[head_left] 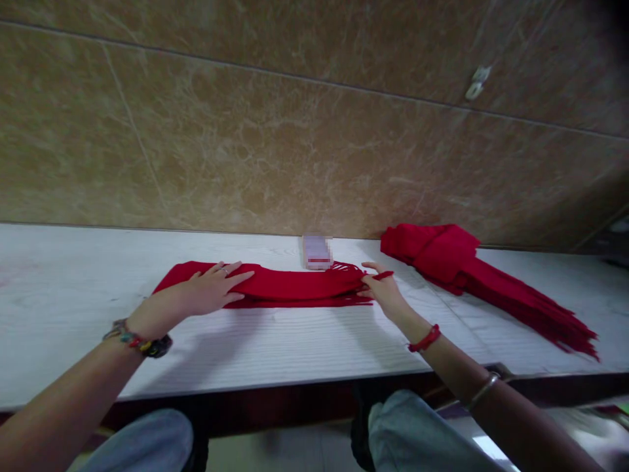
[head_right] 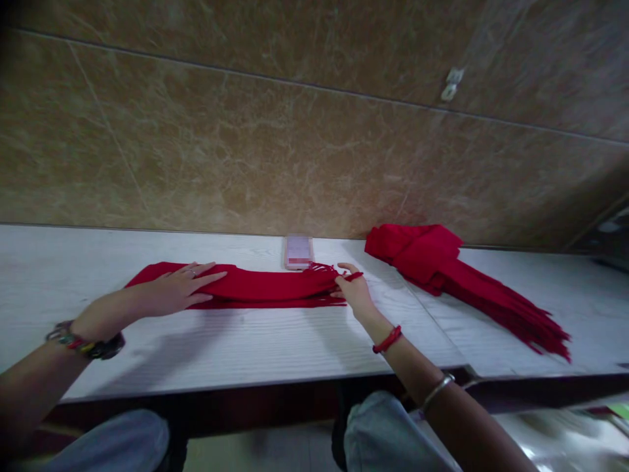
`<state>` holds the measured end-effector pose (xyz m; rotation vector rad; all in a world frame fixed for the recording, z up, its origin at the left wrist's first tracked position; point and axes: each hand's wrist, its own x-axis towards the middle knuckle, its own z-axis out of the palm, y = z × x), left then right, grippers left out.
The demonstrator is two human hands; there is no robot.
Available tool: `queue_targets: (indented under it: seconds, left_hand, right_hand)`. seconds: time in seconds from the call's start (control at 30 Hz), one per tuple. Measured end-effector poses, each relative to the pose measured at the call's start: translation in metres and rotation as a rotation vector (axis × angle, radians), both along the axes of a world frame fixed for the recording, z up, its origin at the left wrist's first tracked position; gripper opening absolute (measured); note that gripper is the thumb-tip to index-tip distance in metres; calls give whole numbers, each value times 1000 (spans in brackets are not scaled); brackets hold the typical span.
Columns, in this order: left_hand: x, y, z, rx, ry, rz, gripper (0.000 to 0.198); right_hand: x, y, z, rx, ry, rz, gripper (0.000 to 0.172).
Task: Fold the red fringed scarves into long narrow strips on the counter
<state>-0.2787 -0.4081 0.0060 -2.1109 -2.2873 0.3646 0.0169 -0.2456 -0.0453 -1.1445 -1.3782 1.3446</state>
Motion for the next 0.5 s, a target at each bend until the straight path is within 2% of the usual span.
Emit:
queue_targets:
  seconds: [0.07, 0.13, 0.27, 0.37, 0.43, 0.5]
  left_hand:
    - [8, 2, 2, 21, 67, 12, 51]
    - [23, 6, 2, 73, 112, -73, 50]
    - [60, 22, -6, 180, 71, -384, 39]
    - [78, 36, -11, 198, 82, -456, 31]
    - [81, 44, -13, 182, 114, -458, 30]
    - [78, 49, -15, 167, 125, -460, 34]
  right_hand:
    - [8, 1, -2, -5, -136, 62, 38]
    - [19, 4, -4, 63, -327, 110, 37]
    - [39, 13, 1, 497, -638, 72, 33]
    - [35, 14, 17, 828, -718, 98, 34]
    - [23, 9, 27, 1019, -731, 266, 37]
    - [9, 3, 33, 1134, -757, 496, 36]
